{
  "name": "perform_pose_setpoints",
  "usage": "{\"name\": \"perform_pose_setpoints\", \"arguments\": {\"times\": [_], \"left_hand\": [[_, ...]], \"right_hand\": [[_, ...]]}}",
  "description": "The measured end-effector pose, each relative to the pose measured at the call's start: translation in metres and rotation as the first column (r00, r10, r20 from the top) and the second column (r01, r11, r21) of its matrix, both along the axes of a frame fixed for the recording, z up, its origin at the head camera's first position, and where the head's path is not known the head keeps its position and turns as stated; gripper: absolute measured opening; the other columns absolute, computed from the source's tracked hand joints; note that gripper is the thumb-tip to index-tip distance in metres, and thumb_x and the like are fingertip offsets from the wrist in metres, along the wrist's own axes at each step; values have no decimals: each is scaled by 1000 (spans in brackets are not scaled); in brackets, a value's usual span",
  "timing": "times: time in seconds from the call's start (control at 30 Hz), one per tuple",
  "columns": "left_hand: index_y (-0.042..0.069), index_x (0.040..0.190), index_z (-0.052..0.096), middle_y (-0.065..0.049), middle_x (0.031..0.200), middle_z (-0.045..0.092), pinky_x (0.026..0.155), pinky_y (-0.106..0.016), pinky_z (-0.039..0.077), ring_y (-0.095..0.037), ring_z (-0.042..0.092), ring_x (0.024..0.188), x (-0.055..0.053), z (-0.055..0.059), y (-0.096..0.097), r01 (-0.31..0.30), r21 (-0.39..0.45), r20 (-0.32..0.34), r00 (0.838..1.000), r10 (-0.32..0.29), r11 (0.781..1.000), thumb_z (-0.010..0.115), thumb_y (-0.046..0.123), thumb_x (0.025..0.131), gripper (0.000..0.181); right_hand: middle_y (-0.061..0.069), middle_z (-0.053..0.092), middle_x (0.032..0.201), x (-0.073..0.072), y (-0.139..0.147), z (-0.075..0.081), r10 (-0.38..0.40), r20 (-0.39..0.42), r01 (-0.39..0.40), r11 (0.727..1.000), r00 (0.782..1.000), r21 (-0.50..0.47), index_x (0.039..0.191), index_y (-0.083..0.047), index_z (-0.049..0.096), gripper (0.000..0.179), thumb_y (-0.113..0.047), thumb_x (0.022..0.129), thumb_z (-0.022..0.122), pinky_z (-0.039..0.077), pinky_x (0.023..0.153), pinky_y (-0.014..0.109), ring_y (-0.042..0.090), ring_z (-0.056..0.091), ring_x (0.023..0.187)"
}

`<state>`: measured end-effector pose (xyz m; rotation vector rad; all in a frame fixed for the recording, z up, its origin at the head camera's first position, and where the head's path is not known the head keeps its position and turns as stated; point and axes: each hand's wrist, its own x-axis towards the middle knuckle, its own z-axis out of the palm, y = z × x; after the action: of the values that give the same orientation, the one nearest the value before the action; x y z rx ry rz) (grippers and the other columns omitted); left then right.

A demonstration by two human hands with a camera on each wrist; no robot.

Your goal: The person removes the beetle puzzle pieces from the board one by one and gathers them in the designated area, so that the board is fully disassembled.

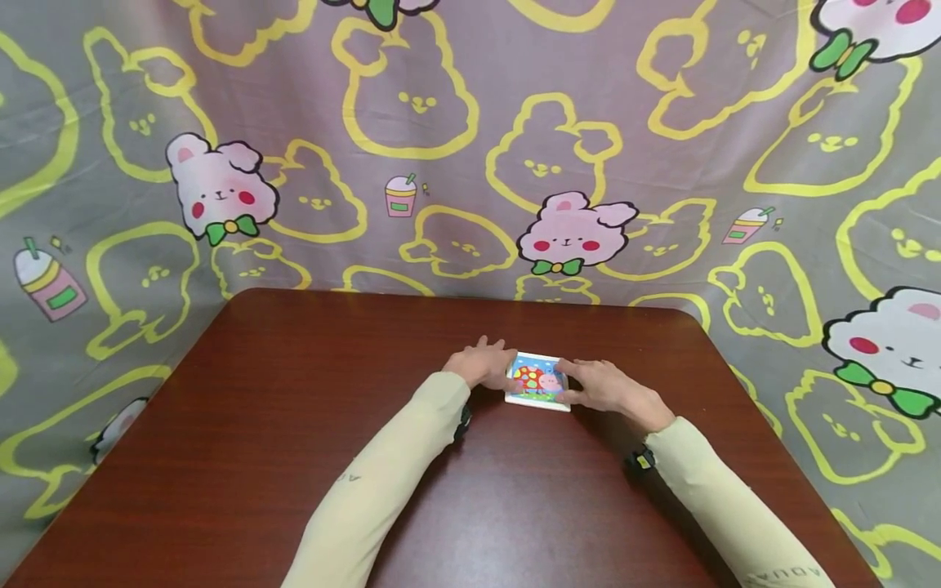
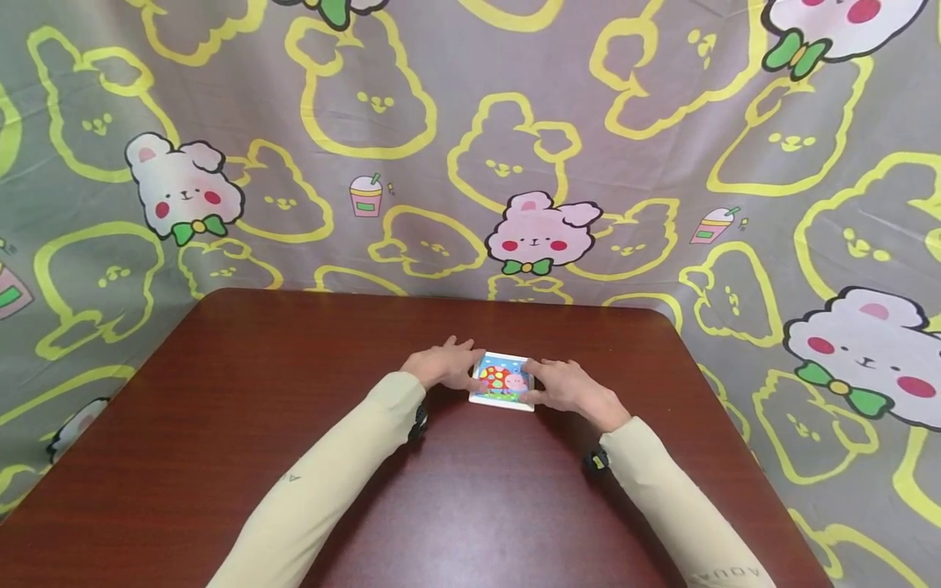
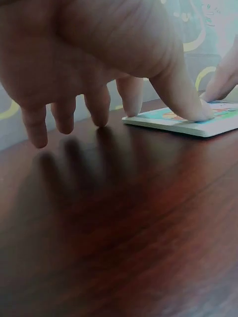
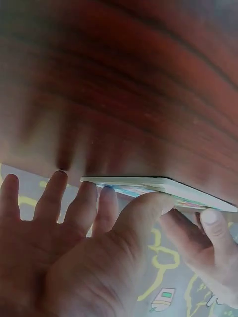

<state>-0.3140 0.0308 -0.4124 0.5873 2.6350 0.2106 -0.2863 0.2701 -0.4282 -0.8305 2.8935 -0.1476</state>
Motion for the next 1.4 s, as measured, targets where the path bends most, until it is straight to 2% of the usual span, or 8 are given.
{"name": "perform_pose_setpoints", "arguments": {"times": [0.03, 0.13, 0.2, 0.27, 0.5, 0.77, 1.07, 1.4], "left_hand": [[29, 156, 26, -6, 166, 15, 121, -54, 19, -36, 6, 153, 1, 1, -1, -5, -7, 2, 1000, 5, 1000, 58, 54, 93, 75], [29, 157, 24, -10, 166, 14, 119, -58, 19, -38, 5, 153, 4, 2, -3, -20, -30, 8, 1000, 20, 999, 58, 55, 93, 77], [29, 157, 23, -12, 166, 13, 119, -59, 19, -39, 4, 153, 6, 1, -5, -21, -56, -4, 1000, 21, 998, 56, 57, 93, 78], [26, 157, 23, -12, 166, 14, 119, -58, 18, -39, 4, 153, 9, 1, -6, -11, -84, -29, 1000, 9, 996, 55, 58, 93, 78], [15, 153, 35, -8, 164, 22, 121, -50, 22, -37, 11, 153, 23, 2, -12, 32, -159, -134, 990, -54, 987, 55, 55, 95, 73], [11, 152, 37, -9, 162, 28, 116, -48, 33, -34, 21, 151, 38, 6, -27, 74, -202, -128, 987, -101, 977, 57, 55, 93, 76], [13, 154, 33, -7, 163, 26, 116, -50, 32, -33, 17, 152, 45, 3, -51, 38, -174, -88, 995, -54, 984, 57, 55, 93, 78], [7, 148, 42, -13, 159, 34, 117, -49, 30, -33, 23, 150, 61, 1, -64, -6, -103, -142, 990, -9, 995, 63, 51, 91, 75]], "right_hand": [[10, 67, 103, 0, -1, 0, 3, 4, -3, 1000, 1000, -4, 131, -8, 55, 57, -41, 88, 71, 50, 73, 40, 23, 60, 83], [19, 59, 133, -2, -2, -2, -16, 35, 16, 1000, 999, -1, 141, -5, 50, 67, -43, 89, 69, 49, 94, 52, 35, 60, 114], [22, 44, 150, -2, -2, -3, -36, 61, 36, 999, 997, 5, 146, -5, 44, 73, -45, 90, 67, 39, 103, 62, 44, 44, 134], [21, 32, 157, -3, -3, -3, -55, 91, 54, 998, 994, 8, 150, -5, 39, 76, -47, 91, 65, 32, 106, 68, 48, 31, 143], [20, 28, 160, 1, -12, -2, -26, 125, 28, 999, 992, -15, 151, -4, 37, 76, -45, 93, 64, 31, 110, 64, 48, 23, 146], [17, 27, 161, 10, -32, 3, -9, 148, 3, 999, 989, 39, 150, -4, 39, 77, -47, 91, 64, 31, 113, 59, 43, 24, 148], [21, 33, 157, 16, -61, 7, 43, 118, -59, 989, 992, 135, 148, -1, 41, 76, -48, 93, 62, 35, 112, 55, 42, 31, 145], [19, 34, 157, 15, -77, 10, 45, 139, -60, 992, 989, 108, 147, -3, 43, 76, -47, 90, 66, 36, 110, 57, 43, 34, 143]]}}
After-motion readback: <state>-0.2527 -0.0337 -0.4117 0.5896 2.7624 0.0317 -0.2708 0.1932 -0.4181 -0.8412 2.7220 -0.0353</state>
